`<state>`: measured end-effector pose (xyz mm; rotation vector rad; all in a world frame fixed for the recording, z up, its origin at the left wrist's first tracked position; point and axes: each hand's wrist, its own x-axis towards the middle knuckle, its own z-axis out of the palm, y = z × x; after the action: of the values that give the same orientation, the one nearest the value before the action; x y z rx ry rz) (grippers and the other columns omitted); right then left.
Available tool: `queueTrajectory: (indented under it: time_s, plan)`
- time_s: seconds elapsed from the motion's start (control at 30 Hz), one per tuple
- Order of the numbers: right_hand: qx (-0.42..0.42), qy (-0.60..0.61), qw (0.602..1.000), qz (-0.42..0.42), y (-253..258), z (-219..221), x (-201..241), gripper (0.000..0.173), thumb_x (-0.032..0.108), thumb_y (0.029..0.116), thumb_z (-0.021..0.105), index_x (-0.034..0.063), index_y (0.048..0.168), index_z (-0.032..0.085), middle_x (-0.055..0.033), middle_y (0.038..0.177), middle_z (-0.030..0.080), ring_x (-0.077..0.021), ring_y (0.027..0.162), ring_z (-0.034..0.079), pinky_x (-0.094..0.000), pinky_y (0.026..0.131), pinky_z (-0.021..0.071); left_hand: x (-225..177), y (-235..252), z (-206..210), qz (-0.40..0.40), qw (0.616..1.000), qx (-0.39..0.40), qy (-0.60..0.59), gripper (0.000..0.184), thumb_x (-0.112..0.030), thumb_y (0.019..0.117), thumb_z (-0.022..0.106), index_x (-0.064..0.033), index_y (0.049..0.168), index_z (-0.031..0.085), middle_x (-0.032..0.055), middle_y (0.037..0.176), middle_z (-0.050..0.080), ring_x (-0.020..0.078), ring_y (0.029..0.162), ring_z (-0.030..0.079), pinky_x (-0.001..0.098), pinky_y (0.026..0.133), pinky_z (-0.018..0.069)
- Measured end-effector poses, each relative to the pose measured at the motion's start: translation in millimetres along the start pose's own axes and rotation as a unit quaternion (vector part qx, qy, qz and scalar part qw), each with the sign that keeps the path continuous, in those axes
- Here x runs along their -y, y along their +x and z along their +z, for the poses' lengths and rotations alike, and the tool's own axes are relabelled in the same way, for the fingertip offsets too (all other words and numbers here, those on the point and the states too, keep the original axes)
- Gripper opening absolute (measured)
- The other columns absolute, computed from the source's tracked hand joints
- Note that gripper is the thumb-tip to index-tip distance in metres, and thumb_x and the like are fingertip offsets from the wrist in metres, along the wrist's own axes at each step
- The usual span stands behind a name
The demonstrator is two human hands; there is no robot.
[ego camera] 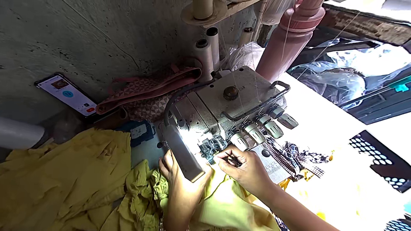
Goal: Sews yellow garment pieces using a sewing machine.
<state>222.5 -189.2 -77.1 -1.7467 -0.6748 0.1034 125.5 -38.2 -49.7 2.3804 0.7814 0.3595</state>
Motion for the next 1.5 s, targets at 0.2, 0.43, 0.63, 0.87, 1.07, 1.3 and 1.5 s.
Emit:
queueTrajectory:
  time_s: [0.2, 0.43, 0.63, 0.87, 1.07, 1.3, 1.5]
  plan:
    - [0.002, -0.002, 1.0, 0.005, -0.5, -0.2, 0.4, 0.015, 0.027, 0.0891, 0.069, 0.0125, 0.088, 0.074, 0.0117, 0.068, 0.06, 0.0098, 0.058, 0.047, -0.0109, 0.053, 0.0381, 3.0, 0.7, 0.9, 0.01, 1.0, -0.004, -0.01, 0.068, -0.053, 0.0764, 0.064, -0.0032, 0.122, 0.064, 0.0244, 0.147, 0.045, 0.042, 0.147, 0.03, 0.0707, 0.117, 0.0039]
    - [0.0, -0.013, 1.0, -0.009, -0.4, 1.0, -2.1, 0.018, 0.029, 0.0905, 0.068, 0.0114, 0.087, 0.073, 0.0094, 0.069, 0.062, 0.009, 0.06, 0.05, -0.0107, 0.054, 0.0398, 5.0, 4.7, -0.5, 0.01, 1.0, -0.009, -0.007, 0.071, -0.053, 0.0741, 0.067, -0.0013, 0.122, 0.066, 0.0282, 0.149, 0.042, 0.0458, 0.148, 0.027, 0.0712, 0.117, 0.0034]
    - [0.007, -0.014, 1.0, -0.004, 1.1, -0.2, -2.0, 0.016, 0.028, 0.087, 0.067, 0.0131, 0.086, 0.074, 0.0115, 0.065, 0.058, 0.0086, 0.056, 0.046, -0.0123, 0.051, 0.0368, 6.2, 5.9, 0.0, 0.009, 1.0, -0.004, -0.004, 0.083, -0.054, 0.0745, 0.067, 0.004, 0.132, 0.058, 0.0287, 0.151, 0.04, 0.0442, 0.149, 0.027, 0.0698, 0.118, 0.003]
    - [0.007, -0.019, 1.0, 0.002, 1.8, -0.9, -0.3, 0.017, 0.029, 0.0875, 0.068, 0.0129, 0.085, 0.073, 0.0113, 0.065, 0.058, 0.0087, 0.056, 0.046, -0.012, 0.051, 0.0372, 17.9, 28.4, -7.8, 0.106, 0.992, -0.051, -0.046, 0.03, -0.023, 0.0883, 0.068, -0.0014, 0.108, 0.075, 0.0198, 0.132, 0.065, 0.0302, 0.137, 0.052, 0.046, 0.118, 0.0349]
    - [0.006, -0.038, 0.999, 0.004, 2.1, -0.2, 0.4, 0.018, 0.03, 0.0876, 0.066, 0.0135, 0.085, 0.073, 0.0098, 0.067, 0.062, 0.0064, 0.058, 0.051, -0.0148, 0.053, 0.0404, 4.6, 18.2, -3.8, 0.077, 0.989, -0.072, 0.101, 0.047, -0.03, 0.0939, 0.056, 0.0044, 0.123, 0.067, 0.0249, 0.139, 0.06, 0.0394, 0.139, 0.05, 0.0605, 0.12, 0.0233]
    - [0.009, -0.035, 0.999, 0.004, 1.1, 0.0, -0.8, 0.018, 0.03, 0.0882, 0.067, 0.0138, 0.086, 0.074, 0.0102, 0.068, 0.062, 0.0065, 0.058, 0.051, -0.0146, 0.053, 0.0407, -2.4, 7.4, 1.5, 0.06, 0.979, -0.191, -0.042, 0.027, -0.012, 0.1018, 0.048, 0.007, 0.113, 0.063, 0.0133, 0.104, 0.066, 0.018, 0.104, 0.061, 0.0393, 0.093, 0.0424]
    - [0.018, -0.019, 1.0, 0.003, 0.3, -1.0, 1.4, 0.018, 0.027, 0.0903, 0.068, 0.0099, 0.089, 0.073, 0.011, 0.069, 0.059, 0.0098, 0.059, 0.047, -0.0096, 0.055, 0.0391, -0.3, 6.2, -2.5, 0.065, 0.986, -0.089, -0.128, 0.027, -0.014, 0.1016, 0.05, 0.0059, 0.112, 0.065, 0.0098, 0.102, 0.07, 0.0135, 0.105, 0.063, 0.0427, 0.105, 0.0358]
